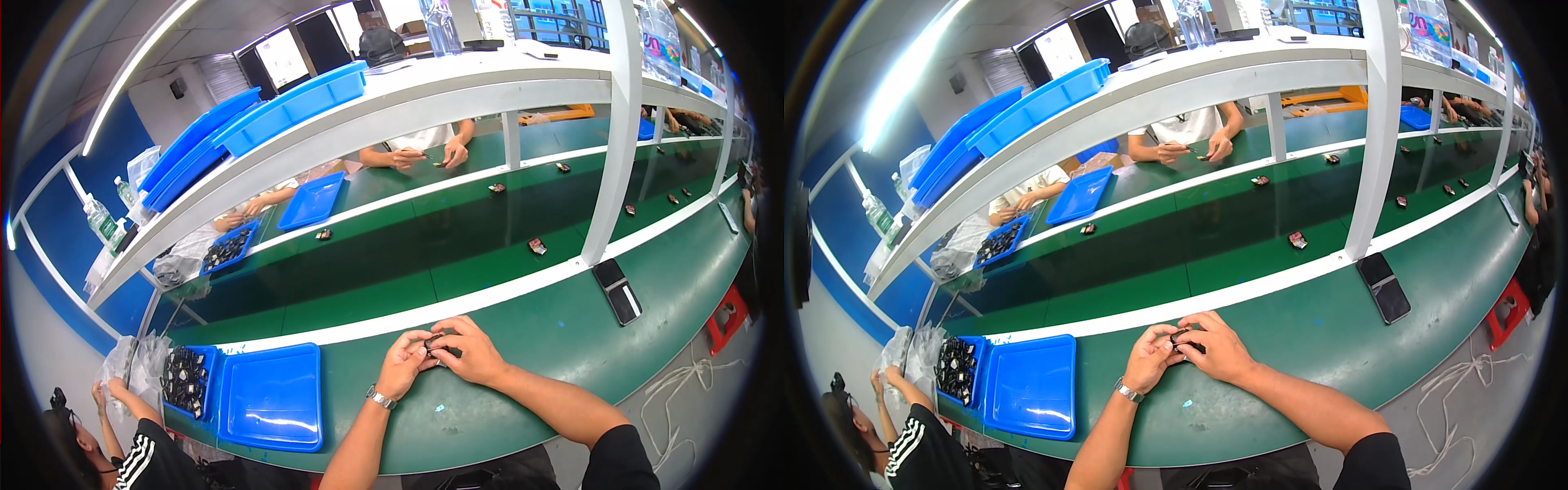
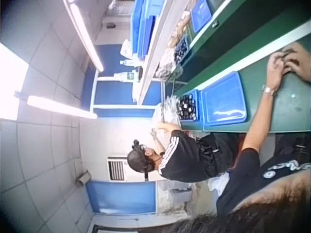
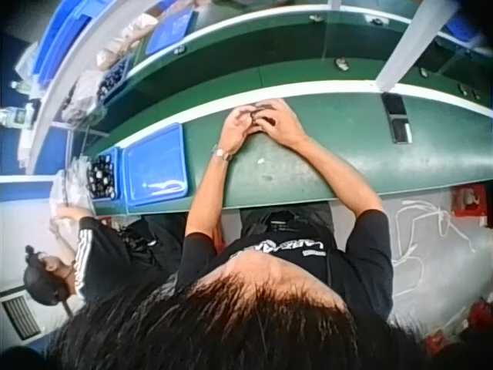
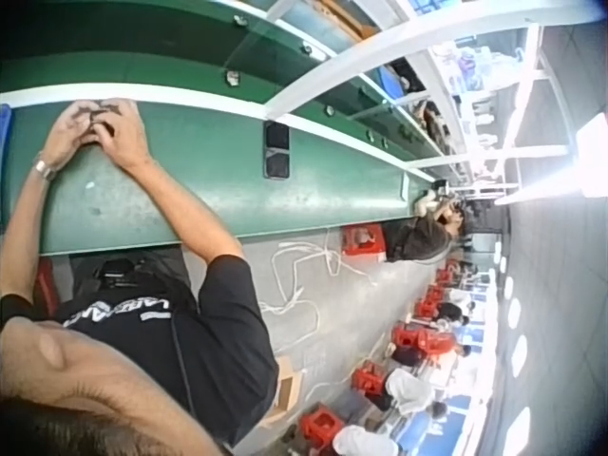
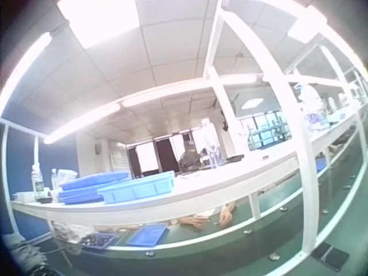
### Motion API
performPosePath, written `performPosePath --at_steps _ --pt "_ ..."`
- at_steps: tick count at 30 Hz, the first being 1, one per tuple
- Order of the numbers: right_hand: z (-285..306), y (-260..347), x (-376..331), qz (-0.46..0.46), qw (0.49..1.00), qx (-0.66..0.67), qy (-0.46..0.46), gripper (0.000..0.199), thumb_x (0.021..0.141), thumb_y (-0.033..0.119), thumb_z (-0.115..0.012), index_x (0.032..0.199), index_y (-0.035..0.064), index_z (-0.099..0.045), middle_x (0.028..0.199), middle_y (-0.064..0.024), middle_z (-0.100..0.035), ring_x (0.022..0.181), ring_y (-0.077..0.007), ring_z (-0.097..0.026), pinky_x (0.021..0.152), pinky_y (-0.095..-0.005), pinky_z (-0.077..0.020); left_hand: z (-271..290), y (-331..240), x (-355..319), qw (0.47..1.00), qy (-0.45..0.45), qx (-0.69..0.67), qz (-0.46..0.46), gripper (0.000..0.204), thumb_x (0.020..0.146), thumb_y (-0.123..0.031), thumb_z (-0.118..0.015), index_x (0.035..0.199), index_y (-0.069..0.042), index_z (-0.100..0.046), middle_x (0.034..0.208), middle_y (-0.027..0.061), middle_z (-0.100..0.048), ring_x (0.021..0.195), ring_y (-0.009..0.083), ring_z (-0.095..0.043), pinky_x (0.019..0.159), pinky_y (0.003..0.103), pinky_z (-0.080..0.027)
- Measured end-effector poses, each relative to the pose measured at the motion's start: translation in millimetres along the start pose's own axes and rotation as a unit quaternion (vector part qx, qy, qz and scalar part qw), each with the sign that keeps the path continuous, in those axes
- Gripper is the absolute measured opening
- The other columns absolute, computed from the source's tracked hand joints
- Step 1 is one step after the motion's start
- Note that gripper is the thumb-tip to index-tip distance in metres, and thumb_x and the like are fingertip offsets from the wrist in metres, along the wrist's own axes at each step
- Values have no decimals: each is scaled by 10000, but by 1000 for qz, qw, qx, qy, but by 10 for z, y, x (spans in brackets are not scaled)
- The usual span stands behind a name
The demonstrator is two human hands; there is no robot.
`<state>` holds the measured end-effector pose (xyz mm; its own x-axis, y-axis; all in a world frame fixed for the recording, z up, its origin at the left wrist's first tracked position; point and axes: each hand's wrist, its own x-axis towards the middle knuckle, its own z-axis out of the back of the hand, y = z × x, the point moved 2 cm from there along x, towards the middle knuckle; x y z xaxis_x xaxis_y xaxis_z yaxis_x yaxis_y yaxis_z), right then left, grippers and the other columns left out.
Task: Assembling small mechanical or electrical components at a manufacturing workstation.
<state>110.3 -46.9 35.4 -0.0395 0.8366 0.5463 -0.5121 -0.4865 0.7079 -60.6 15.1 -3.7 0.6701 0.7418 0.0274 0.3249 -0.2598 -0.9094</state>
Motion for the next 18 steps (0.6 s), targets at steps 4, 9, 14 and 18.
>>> performPosePath --at_steps 4,9,14,18 --pt "2 -20 -3 11 1000 11 6 137 811 121 -739 940 75 -731 1144 -60 -624 1098 -239 -571 870 -352 -528 -4 12 -9 1000 -5 15 -4 301 1001 -82 -522 1293 -32 -472 1288 172 -595 1150 252 -615 975 421 -532" --pt "-20 -14 -25 -10 1000 14 -13 153 797 101 -749 948 82 -745 1154 -59 -628 1099 -239 -572 879 -351 -526 -88 -25 -11 1000 -8 -18 -1 307 997 -68 -524 1299 -33 -482 1318 176 -575 1168 253 -608 976 410 -536" --pt "-27 3 2 7 1000 23 -11 174 782 84 -756 956 95 -755 1180 -57 -634 1099 -234 -573 899 -348 -517 -10 -3 -20 1000 -3 -23 -4 277 990 -65 -542 1263 -27 -512 1325 169 -571 1170 242 -605 976 403 -538" --pt "-44 15 -3 2 999 30 -16 183 776 87 -756 959 99 -756 1206 -56 -630 1111 -237 -568 935 -362 -496 10 42 -2 999 -1 -31 -16 266 981 -57 -558 1243 -33 -519 1332 168 -569 1168 240 -607 973 408 -540"
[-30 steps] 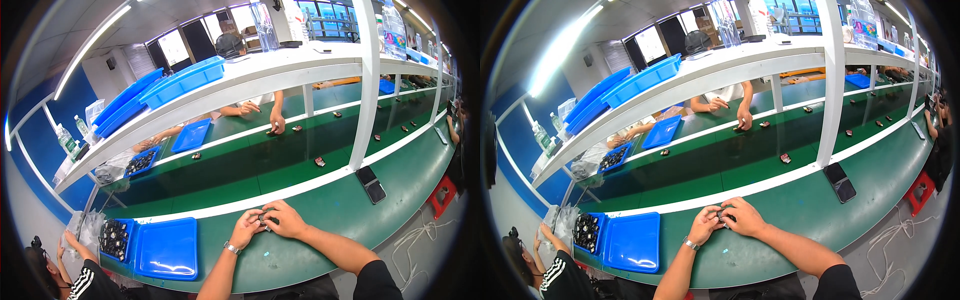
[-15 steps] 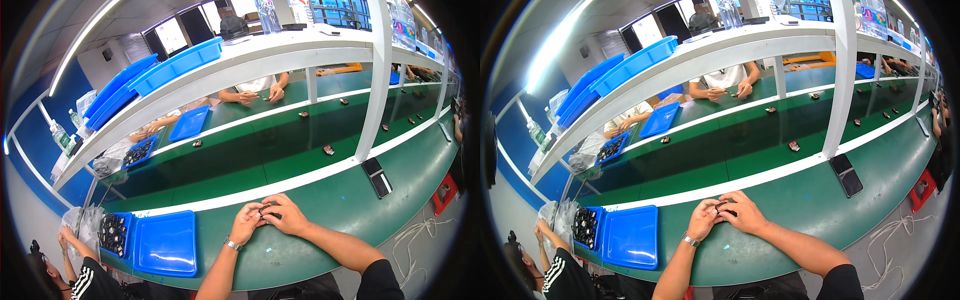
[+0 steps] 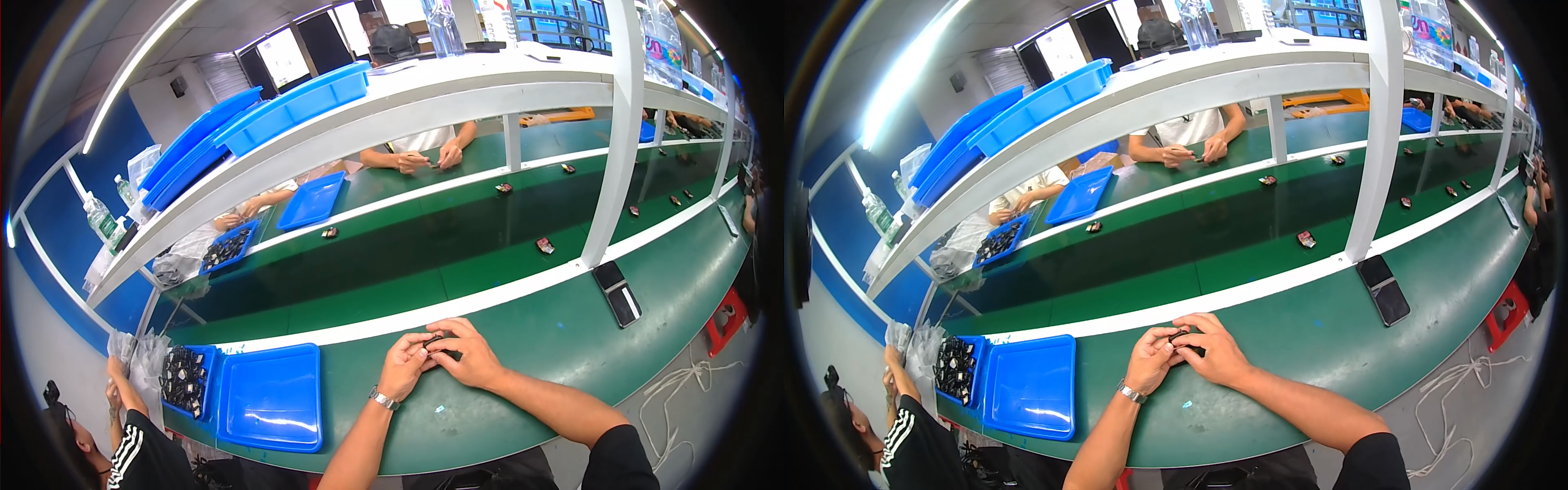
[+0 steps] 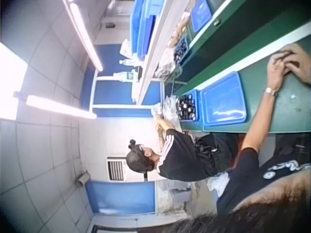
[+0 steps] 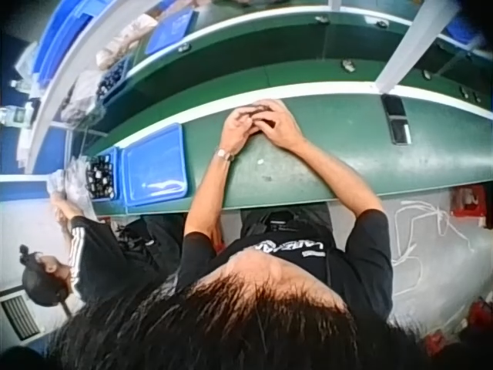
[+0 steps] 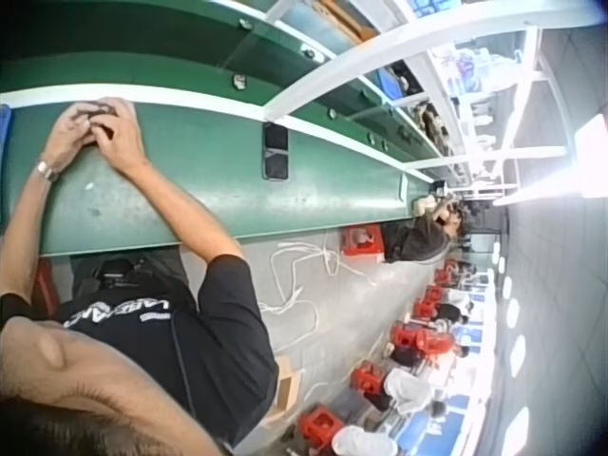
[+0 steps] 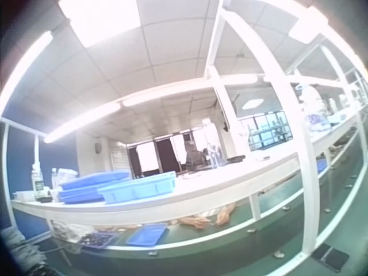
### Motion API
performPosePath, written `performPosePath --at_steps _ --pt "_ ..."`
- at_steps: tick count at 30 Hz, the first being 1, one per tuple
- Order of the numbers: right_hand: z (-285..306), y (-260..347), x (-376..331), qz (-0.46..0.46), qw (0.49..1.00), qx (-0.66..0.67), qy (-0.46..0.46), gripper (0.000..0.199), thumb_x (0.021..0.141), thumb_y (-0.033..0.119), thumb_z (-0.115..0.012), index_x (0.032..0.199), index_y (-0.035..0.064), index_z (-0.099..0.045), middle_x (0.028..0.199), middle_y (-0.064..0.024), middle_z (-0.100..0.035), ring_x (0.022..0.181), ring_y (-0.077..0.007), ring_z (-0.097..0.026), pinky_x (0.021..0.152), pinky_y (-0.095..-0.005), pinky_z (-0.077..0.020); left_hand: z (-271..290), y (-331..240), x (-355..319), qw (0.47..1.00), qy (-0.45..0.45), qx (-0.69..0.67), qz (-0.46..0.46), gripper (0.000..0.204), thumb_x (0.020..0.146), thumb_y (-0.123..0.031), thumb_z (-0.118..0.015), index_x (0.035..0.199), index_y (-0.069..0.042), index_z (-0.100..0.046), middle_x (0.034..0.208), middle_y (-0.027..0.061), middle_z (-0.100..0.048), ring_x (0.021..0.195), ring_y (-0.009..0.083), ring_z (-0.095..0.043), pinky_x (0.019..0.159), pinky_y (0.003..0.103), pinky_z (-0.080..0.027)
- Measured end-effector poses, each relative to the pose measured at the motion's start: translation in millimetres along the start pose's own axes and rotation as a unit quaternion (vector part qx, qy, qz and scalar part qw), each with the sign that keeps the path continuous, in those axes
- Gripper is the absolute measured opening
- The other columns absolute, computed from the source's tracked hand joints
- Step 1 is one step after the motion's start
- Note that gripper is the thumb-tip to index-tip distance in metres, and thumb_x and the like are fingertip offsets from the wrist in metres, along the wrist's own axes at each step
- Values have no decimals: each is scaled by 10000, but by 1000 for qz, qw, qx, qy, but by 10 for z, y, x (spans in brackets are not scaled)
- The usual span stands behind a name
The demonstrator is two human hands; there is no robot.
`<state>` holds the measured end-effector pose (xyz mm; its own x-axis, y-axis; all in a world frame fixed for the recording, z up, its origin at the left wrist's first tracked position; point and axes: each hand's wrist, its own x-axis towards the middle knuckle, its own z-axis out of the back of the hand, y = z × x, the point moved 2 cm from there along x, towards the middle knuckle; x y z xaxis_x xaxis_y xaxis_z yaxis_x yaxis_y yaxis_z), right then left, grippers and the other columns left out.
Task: Assembling small mechanical or electrical components at a manufacturing workstation.
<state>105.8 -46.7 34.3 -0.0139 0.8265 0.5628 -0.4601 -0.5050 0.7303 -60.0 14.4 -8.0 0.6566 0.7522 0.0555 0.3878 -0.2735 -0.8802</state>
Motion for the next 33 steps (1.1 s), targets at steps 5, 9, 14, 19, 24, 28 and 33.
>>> performPosePath --at_steps 5,9,14,19,24,28,33 --pt "17 -12 -28 3 1000 -22 -8 182 775 89 -752 956 107 -758 1238 -59 -621 1154 -254 -550 979 -378 -471 -65 -24 -1 1000 -2 -3 -1 250 979 -58 -563 1225 -34 -522 1338 171 -566 1170 244 -607 970 408 -541" --pt "20 -3 13 4 1000 -7 -1 208 780 84 -741 985 112 -750 1267 -73 -610 1180 -275 -536 1003 -386 -456 -75 -31 6 1000 -14 3 -19 252 978 -64 -565 1222 -29 -511 1336 170 -568 1170 247 -608 961 406 -545" --pt "43 78 11 38 998 -44 4 248 781 76 -734 1028 96 -730 1267 -101 -602 1184 -278 -532 991 -391 -468 -123 -80 -3 999 -42 2 -15 292 988 -97 -556 1262 -23 -487 1329 161 -575 1144 232 -617 952 391 -550" --pt "53 102 34 85 991 -65 -80 217 744 20 -739 953 68 -705 1086 -85 -621 1005 -263 -602 794 -350 -541 -132 -45 5 998 -65 -1 2 292 1007 -67 -499 1296 -23 -482 1214 103 -621 1078 184 -634 918 339 -557" --pt "54 59 25 111 982 -136 -66 207 729 9 -744 921 70 -696 949 -63 -611 862 -238 -617 676 -337 -544 -146 -44 7 997 -77 -1 22 295 1007 -46 -474 1301 -26 -478 1168 84 -637 1049 170 -640 915 343 -556" --pt "55 130 36 107 977 -170 -66 211 731 33 -750 932 70 -695 934 -57 -611 853 -230 -622 649 -330 -547 -169 -62 -12 996 -79 5 27 300 1005 -38 -471 1305 -25 -474 1150 78 -639 1031 159 -639 920 354 -556" --pt "24 125 39 109 972 -204 -53 208 748 63 -743 949 70 -688 954 -51 -618 873 -226 -631 648 -328 -558 -135 -33 26 996 -83 8 23 291 1002 -60 -495 1291 -30 -487 1138 80 -642 1025 174 -645 918 364 -555"
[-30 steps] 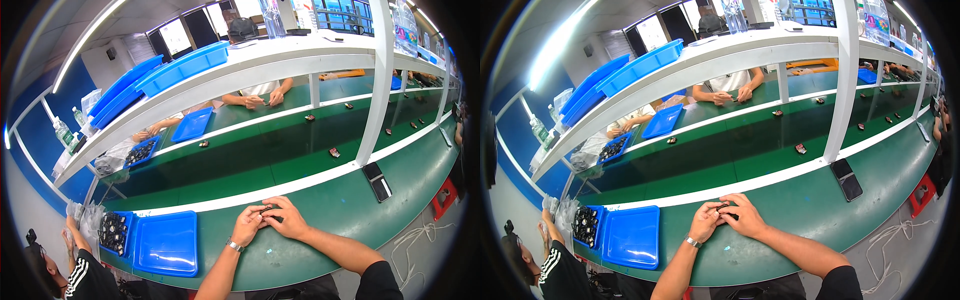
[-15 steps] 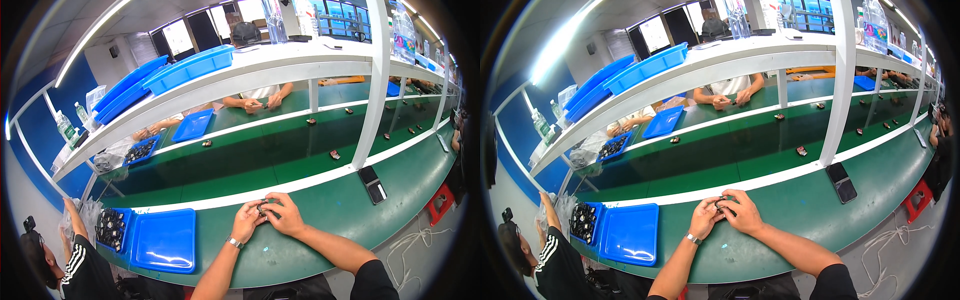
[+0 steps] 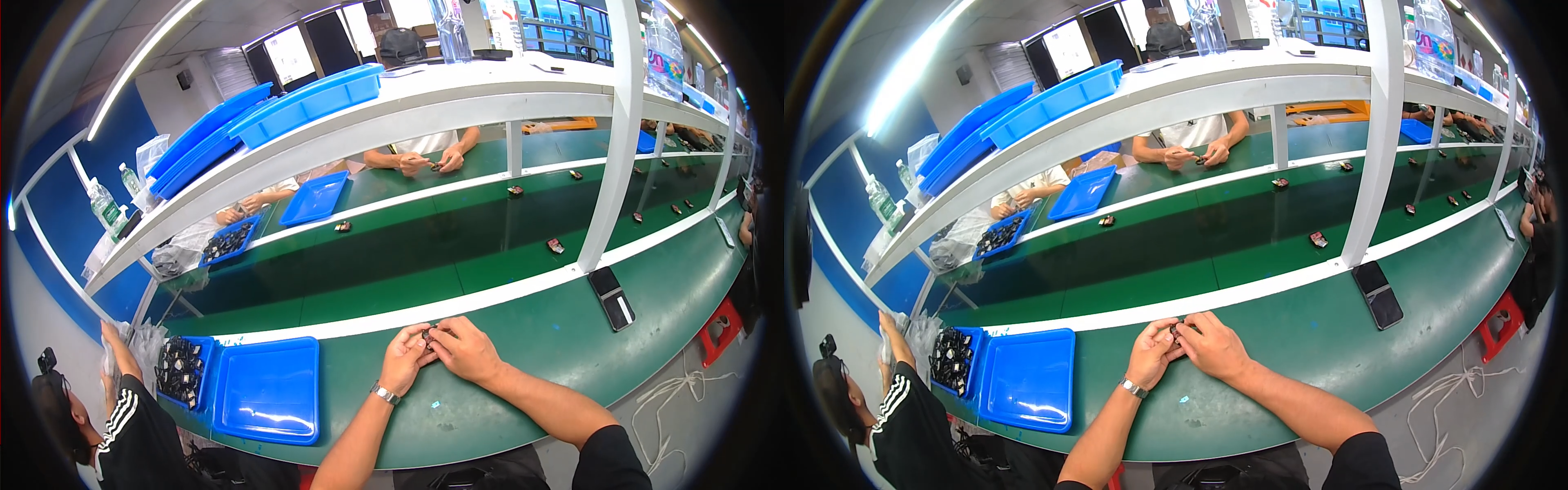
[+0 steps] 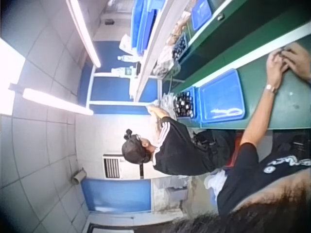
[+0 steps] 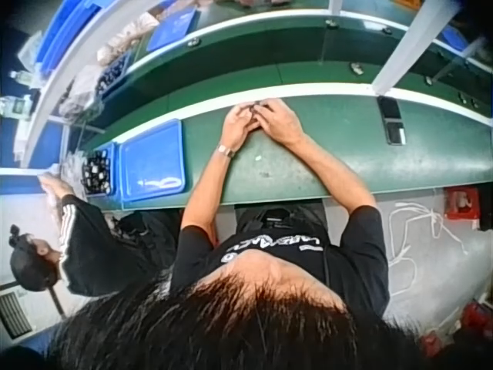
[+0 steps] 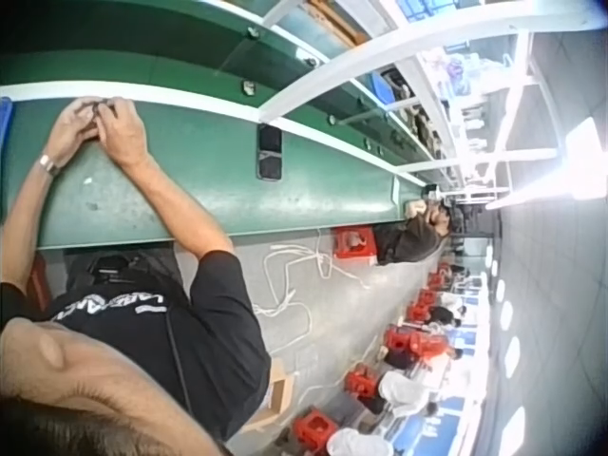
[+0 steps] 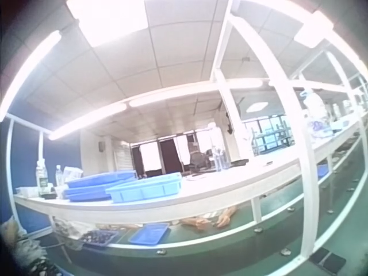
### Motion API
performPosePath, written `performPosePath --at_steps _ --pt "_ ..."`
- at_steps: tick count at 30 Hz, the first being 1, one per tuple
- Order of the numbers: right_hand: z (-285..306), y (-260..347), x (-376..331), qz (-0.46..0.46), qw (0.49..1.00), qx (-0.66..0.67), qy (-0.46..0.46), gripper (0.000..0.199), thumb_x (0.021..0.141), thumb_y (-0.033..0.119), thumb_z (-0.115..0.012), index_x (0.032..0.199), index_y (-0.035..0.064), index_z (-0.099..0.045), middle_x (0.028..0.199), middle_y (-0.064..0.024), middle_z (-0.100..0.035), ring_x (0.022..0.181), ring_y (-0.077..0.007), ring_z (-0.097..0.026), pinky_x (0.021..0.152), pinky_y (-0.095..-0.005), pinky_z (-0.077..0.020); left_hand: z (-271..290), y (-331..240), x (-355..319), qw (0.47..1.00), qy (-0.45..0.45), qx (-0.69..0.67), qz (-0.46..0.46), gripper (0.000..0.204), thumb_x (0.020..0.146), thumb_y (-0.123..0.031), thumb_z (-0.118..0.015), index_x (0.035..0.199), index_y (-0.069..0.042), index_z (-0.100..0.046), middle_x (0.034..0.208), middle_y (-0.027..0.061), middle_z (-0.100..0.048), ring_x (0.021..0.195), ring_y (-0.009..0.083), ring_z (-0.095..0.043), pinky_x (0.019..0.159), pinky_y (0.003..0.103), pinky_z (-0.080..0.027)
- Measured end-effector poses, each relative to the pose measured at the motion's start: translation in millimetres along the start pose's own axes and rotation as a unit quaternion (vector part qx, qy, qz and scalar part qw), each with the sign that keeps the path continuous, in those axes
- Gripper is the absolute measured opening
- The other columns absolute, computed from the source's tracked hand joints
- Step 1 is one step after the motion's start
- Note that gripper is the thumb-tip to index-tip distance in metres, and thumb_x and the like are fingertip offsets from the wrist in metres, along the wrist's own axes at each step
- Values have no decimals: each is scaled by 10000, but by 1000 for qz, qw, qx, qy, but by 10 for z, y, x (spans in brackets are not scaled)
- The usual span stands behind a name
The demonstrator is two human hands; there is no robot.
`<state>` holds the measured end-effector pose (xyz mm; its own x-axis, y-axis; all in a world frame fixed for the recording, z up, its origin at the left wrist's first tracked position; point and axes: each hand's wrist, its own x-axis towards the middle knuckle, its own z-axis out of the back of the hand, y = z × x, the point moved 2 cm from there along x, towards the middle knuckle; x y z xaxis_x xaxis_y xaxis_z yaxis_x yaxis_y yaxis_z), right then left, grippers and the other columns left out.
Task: Assembling small mechanical or electrical components at a manufacturing workstation.
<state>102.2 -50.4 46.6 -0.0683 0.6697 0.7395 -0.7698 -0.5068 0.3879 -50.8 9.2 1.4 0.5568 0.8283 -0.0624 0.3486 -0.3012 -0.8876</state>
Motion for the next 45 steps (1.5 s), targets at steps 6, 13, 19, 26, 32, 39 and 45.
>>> performPosePath --at_steps 6,13,19,26,32,39,45 --pt "-25 -6 -33 32 998 -46 18 164 768 85 -725 922 74 -669 990 -48 -625 883 -220 -634 657 -329 -566 0 7 -3 1000 -1 -5 -2 285 1000 -84 -521 1278 -30 -498 1128 88 -647 1009 196 -656 918 381 -556" --pt "-74 -49 -80 24 998 -59 24 120 793 98 -707 888 57 -645 978 -53 -619 849 -220 -632 638 -331 -560 -20 26 -4 1000 -2 5 -5 284 1002 -80 -515 1281 -28 -496 1118 91 -652 995 199 -656 911 384 -558" --pt "-102 -40 -103 20 997 -69 27 119 804 98 -700 891 50 -634 970 -63 -610 807 -223 -636 623 -336 -558 -5 15 -25 1000 5 12 -8 291 1001 -87 -519 1285 -27 -492 1117 89 -652 995 198 -656 910 386 -559" --pt "-73 -44 -75 13 998 -55 34 127 814 107 -700 903 47 -632 959 -68 -602 790 -238 -643 619 -340 -557 -29 8 -20 1000 -1 23 2 285 1002 -81 -510 1281 -21 -492 1132 85 -644 1019 191 -650 912 379 -559" --pt "-93 -48 -60 -1 999 -42 19 131 810 116 -686 888 39 -614 930 -52 -566 763 -221 -627 585 -347 -560 -31 9 -23 999 -11 39 0 262 1004 -67 -495 1261 -15 -507 1117 75 -649 1024 175 -645 905 369 -560" --pt "-49 -29 -34 -19 1000 11 17 138 806 92 -685 903 32 -608 967 -74 -584 790 -237 -637 634 -335 -559 -92 13 -21 996 -30 75 -35 249 988 -65 -536 1232 -17 -528 1101 82 -659 971 158 -656 821 325 -578" --pt "-30 -43 -18 -128 972 190 44 151 803 26 -676 934 14 -603 965 -107 -603 747 -244 -659 649 -329 -559 -45 44 -1 989 -60 128 -43 202 990 -48 -533 1184 5 -561 1088 94 -669 972 139 -651 813 295 -570"
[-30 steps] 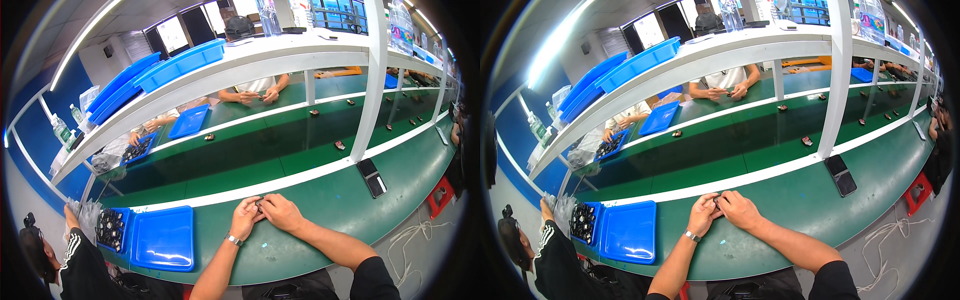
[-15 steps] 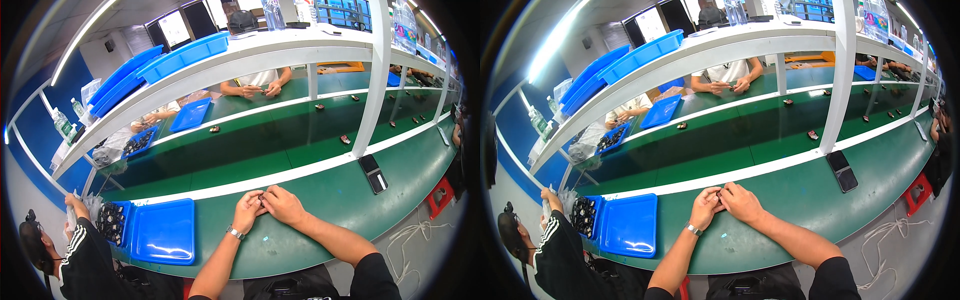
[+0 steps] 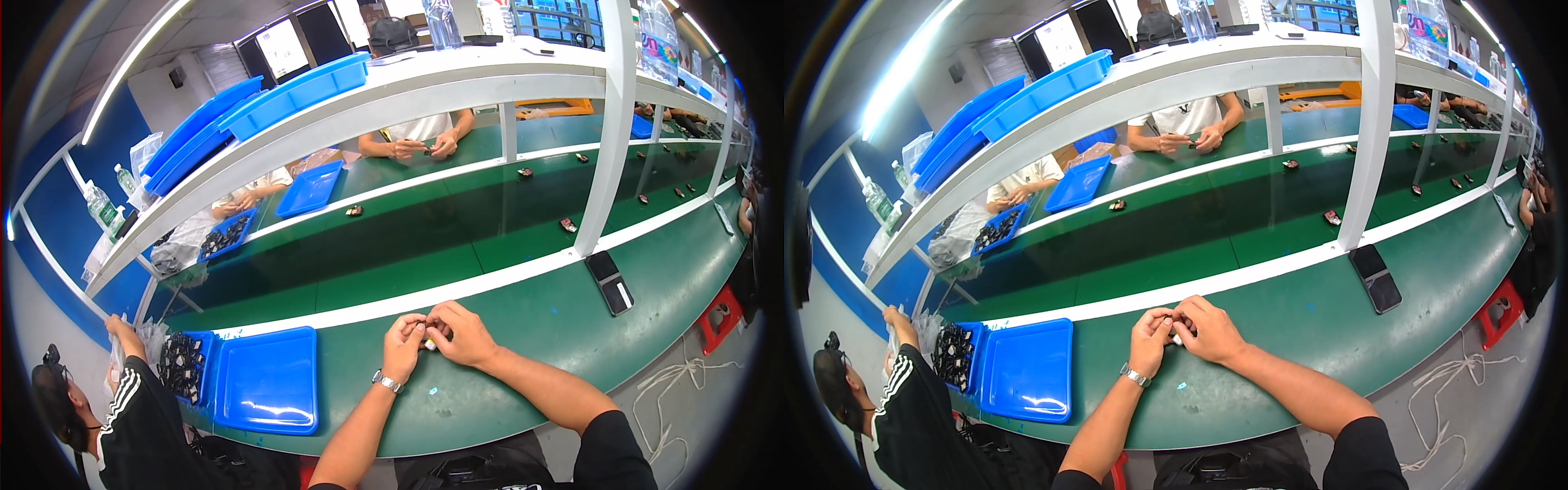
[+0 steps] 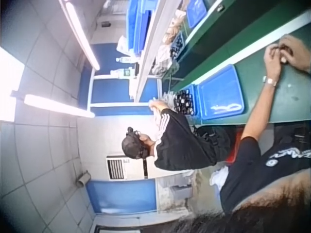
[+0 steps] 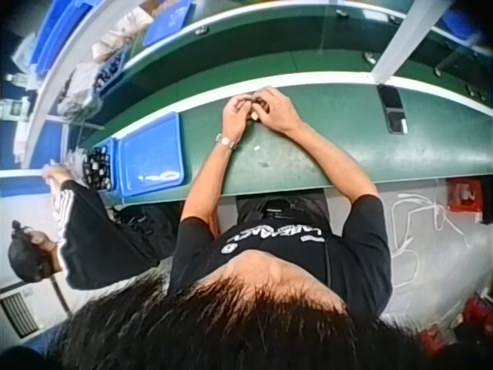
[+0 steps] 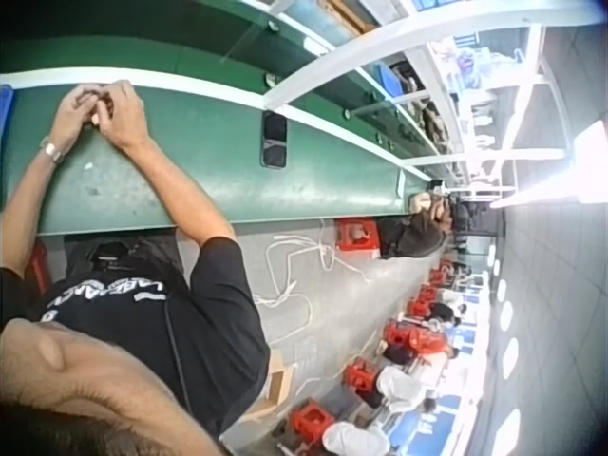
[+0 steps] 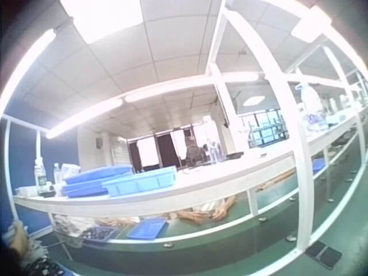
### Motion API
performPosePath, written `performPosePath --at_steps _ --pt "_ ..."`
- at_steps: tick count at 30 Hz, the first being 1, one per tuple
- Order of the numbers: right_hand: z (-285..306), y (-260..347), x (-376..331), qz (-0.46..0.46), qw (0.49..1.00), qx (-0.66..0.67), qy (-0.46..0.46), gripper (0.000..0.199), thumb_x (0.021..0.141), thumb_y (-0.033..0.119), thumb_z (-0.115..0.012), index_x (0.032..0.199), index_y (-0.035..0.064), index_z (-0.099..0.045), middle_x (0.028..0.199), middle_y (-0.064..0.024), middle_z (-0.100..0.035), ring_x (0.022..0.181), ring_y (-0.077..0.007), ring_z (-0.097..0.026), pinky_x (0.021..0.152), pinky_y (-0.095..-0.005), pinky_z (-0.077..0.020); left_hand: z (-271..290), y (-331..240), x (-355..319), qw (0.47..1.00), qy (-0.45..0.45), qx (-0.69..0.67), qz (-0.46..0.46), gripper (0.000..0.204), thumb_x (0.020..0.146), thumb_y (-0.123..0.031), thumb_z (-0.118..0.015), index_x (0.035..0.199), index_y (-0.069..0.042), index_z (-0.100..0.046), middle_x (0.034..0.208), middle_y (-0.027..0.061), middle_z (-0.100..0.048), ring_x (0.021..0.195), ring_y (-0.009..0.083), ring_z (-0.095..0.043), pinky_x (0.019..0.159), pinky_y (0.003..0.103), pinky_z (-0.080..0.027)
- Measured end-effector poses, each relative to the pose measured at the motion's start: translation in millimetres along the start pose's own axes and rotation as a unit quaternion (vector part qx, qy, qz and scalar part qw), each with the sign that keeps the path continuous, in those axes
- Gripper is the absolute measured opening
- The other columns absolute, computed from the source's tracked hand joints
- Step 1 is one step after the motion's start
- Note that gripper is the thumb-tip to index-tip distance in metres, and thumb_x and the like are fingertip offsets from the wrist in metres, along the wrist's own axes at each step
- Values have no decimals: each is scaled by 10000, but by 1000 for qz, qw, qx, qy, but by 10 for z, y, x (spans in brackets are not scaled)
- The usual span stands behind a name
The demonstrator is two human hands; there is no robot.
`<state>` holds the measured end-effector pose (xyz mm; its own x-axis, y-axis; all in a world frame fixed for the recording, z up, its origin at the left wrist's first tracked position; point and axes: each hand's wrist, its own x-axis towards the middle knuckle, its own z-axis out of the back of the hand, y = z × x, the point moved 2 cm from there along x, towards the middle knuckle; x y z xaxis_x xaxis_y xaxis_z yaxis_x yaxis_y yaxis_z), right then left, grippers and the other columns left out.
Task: Assembling small mechanical or electrical components at a manufacturing workstation.
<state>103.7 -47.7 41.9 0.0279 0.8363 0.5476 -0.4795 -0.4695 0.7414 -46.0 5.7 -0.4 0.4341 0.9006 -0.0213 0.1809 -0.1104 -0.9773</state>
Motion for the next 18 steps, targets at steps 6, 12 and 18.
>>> performPosePath --at_steps 6,12,18 --pt "-13 -17 2 -45 999 24 -17 137 816 11 -658 942 11 -604 932 -112 -606 706 -229 -670 640 -329 -558 16 23 7 1000 15 1 -10 212 977 -15 -537 1185 19 -561 1110 91 -662 985 133 -640 854 261 -530" --pt "1 -66 -3 -38 999 10 -27 133 802 -23 -674 911 14 -608 912 -73 -602 658 -138 -632 586 -262 -520 -4 9 6 999 54 -2 -5 268 949 34 -539 1216 18 -553 1125 83 -652 994 121 -625 849 259 -526" --pt "4 -79 11 -45 998 40 -28 130 791 -33 -663 894 20 -605 902 -69 -600 654 -121 -623 570 -251 -504 1 -10 -11 999 53 5 -14 282 946 28 -551 1227 11 -552 1124 76 -653 988 116 -623 842 256 -527"
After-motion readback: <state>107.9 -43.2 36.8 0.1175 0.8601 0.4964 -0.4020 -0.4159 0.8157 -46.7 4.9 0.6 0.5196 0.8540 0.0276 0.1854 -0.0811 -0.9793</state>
